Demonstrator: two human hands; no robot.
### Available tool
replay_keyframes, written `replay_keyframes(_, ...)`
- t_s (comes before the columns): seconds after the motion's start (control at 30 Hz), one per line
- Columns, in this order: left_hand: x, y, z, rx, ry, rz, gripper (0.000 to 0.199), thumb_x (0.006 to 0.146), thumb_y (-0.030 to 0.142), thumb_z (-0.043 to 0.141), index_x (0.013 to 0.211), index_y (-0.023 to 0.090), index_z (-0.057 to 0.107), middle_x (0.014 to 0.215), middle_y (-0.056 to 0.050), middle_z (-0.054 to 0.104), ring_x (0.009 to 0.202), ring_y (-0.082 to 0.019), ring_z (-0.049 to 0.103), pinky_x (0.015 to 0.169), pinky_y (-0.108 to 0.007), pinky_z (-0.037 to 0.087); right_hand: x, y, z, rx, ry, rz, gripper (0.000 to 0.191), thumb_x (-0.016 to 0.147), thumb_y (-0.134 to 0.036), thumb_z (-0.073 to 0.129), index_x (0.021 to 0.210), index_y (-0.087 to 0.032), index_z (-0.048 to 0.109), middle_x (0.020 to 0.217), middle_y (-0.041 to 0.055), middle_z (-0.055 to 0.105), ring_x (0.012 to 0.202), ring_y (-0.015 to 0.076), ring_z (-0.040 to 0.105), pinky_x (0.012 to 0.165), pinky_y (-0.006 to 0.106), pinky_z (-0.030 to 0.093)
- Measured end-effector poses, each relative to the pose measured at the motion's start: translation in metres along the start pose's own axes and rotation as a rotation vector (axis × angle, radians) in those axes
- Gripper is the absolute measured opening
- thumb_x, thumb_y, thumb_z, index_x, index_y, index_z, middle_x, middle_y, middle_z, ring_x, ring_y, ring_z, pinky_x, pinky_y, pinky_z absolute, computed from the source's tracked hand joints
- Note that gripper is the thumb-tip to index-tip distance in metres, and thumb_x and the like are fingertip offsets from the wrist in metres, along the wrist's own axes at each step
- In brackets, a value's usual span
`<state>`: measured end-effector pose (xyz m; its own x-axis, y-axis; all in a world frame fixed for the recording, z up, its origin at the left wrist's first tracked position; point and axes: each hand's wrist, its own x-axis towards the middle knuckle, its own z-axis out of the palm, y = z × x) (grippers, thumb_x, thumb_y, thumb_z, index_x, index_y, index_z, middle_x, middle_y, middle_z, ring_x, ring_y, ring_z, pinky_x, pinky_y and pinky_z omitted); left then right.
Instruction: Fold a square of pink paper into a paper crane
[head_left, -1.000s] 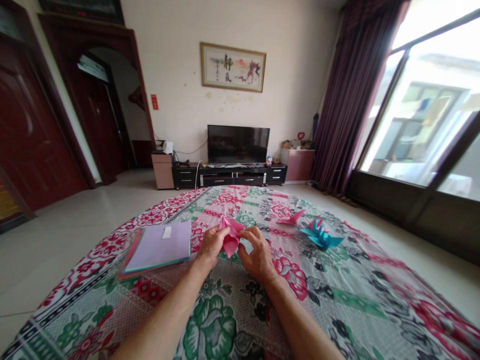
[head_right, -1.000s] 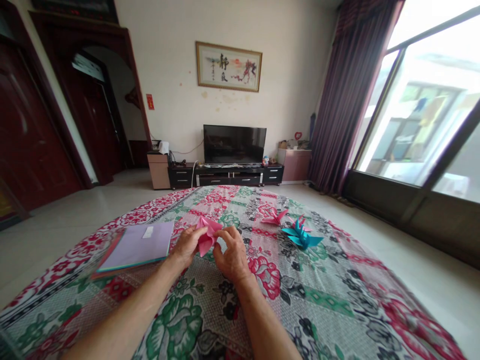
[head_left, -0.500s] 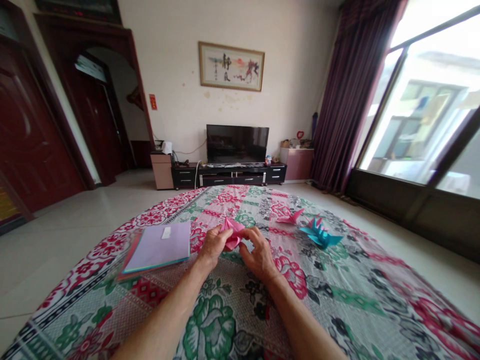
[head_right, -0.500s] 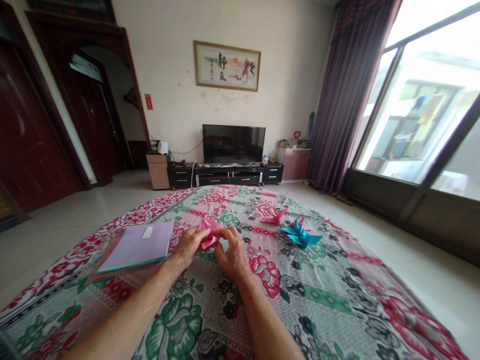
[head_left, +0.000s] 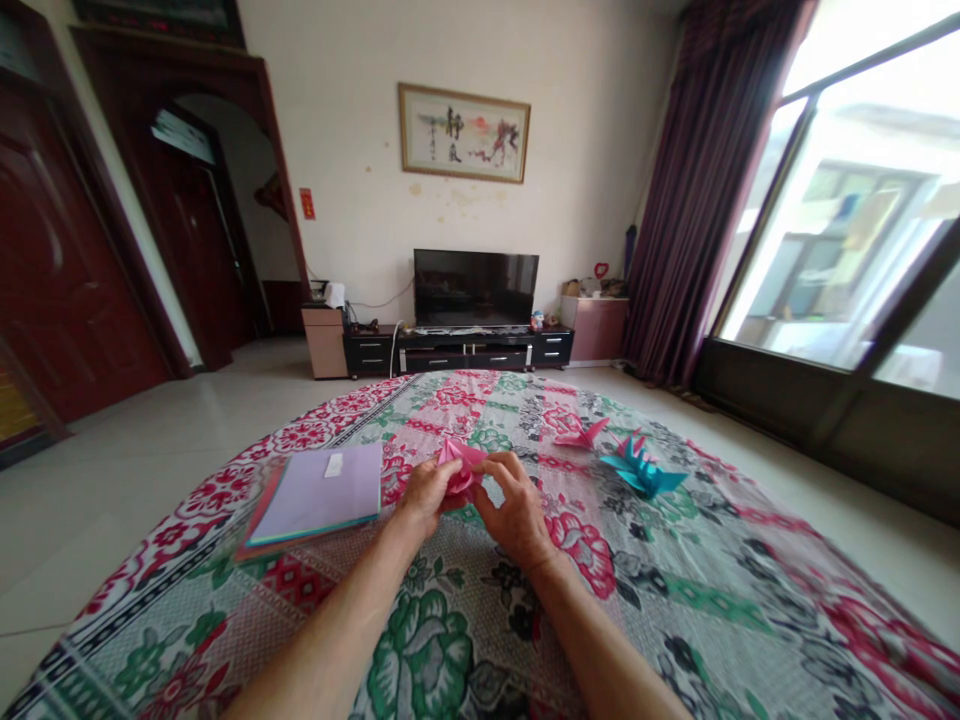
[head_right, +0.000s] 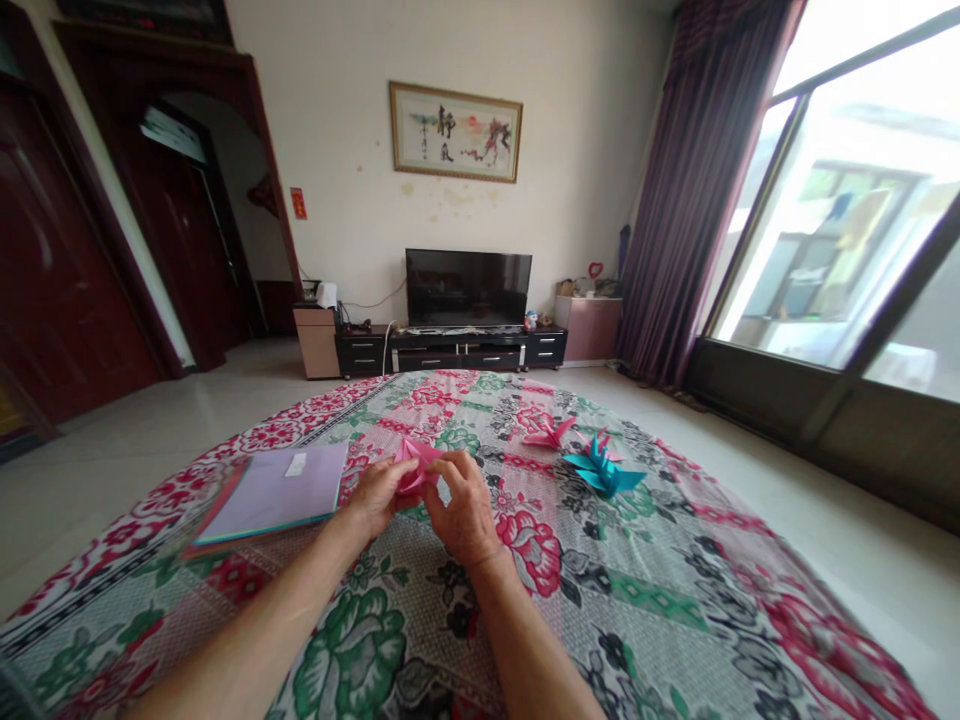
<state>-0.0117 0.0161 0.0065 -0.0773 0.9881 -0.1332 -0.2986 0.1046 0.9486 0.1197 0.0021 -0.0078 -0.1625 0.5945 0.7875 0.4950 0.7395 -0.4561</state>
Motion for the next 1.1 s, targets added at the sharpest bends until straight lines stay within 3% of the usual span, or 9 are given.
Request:
replay_keyframes(0.3,0.0008,-0.002,0.0001,-0.028,-0.003,-0.079,0.02,0.058,0.027,0.066,0.07,0.014,0.057,0.048,0.003,0.054,0.042,-0.012,0.052,0.039,-0.022,0.043,0.0006,0.0001,-0.0007,-0.038,-0.059,0.007,0.019,0.083,-0.019,0.051,0.099,-0.023,0.06,0.089,0.0044,0.061,0.086,0.0175,0.054,0.079,0.032,0.044)
replay_keyframes(0.73,-0.0042,0.0032,0.0022,0.097,0.013,-0.033,0.022,0.056,0.031,0.066,0.064,0.015,0.055,0.049,0.002,0.054,0.044,-0.013,0.052,0.042,-0.024,0.044,-0.0003,-0.0013,-0.002,0.018,-0.097,0.027,0.008,0.082,-0.019,0.051,0.083,-0.021,0.059,0.08,0.002,0.061,0.079,0.0163,0.054,0.076,0.03,0.042)
replay_keyframes(1.1,-0.0034,0.0015,0.0047,0.113,-0.05,-0.028,0.018,0.062,0.028,0.061,0.074,0.015,0.063,0.049,0.001,0.057,0.044,-0.013,0.052,0.042,-0.023,0.042,0.0013,0.0007,-0.0036,-0.08,-0.062,0.041,0.017,0.083,-0.021,0.051,0.096,-0.024,0.061,0.083,0.0019,0.064,0.082,0.0169,0.056,0.078,0.031,0.04)
